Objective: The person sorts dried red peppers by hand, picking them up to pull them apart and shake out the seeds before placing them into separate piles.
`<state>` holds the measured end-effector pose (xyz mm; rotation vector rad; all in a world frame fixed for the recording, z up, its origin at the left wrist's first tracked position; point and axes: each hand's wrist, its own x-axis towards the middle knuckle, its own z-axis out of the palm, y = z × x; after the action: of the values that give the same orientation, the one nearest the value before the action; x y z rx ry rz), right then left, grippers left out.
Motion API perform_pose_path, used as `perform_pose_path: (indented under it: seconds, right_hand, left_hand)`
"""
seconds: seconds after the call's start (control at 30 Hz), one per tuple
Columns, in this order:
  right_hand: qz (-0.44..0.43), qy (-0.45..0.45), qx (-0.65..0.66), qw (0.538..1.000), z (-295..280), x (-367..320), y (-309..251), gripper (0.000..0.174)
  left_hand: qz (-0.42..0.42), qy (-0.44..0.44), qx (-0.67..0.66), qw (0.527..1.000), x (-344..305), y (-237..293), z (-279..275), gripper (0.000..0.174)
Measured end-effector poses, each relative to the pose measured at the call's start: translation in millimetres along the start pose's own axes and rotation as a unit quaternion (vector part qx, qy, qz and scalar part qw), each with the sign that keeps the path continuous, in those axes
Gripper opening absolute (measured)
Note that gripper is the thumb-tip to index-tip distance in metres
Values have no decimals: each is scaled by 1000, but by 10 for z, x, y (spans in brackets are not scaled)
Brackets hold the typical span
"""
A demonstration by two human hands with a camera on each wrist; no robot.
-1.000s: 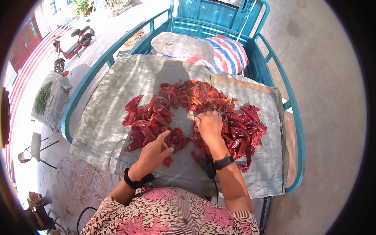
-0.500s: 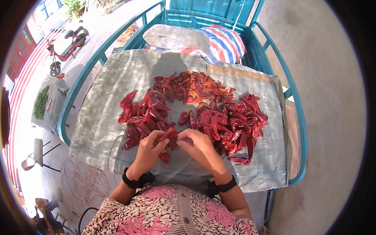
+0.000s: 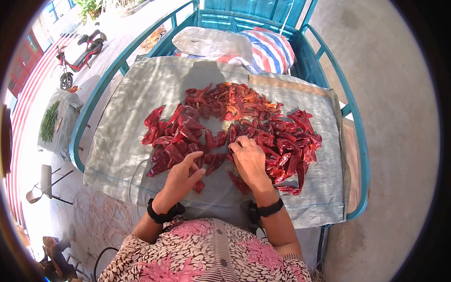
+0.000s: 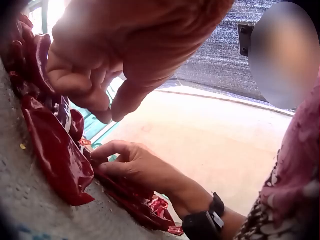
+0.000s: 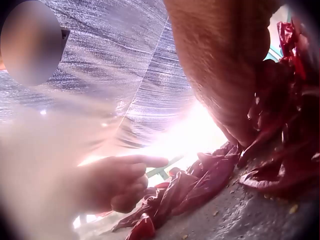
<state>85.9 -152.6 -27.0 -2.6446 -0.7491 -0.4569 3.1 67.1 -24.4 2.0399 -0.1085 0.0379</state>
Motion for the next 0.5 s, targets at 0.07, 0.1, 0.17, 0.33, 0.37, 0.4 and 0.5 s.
perform_pose_path:
  seconds: [0.07, 0.1, 0.17, 0.33, 0.37, 0.4, 0.5]
  right_hand:
    - [16, 24, 48, 998, 5, -2, 0, 16]
    - [24, 35, 72, 996, 0, -2, -1, 16]
    - [19, 48, 47, 998, -44, 8, -33, 20]
    - [-53, -14, -53, 997, 30, 14, 19, 33]
    - [-52, -19, -52, 997, 53, 21, 34, 33]
    - [-52, -24, -50, 997, 89, 31, 53, 32]
    - [-49, -47, -48, 997, 118, 75, 97, 31]
  left_hand:
    - [13, -9, -1, 1000, -13, -11, -15, 43]
    - [20, -14, -3, 1000, -16, -11, -17, 41]
    - [10, -15, -17, 1000, -6, 31, -25, 38]
    - [33, -35, -17, 999, 26, 18, 42, 35]
    - [34, -46, -20, 998, 22, 28, 51, 35]
    - [34, -56, -21, 998, 17, 36, 56, 34]
    - [38, -75, -34, 996, 13, 17, 66, 34]
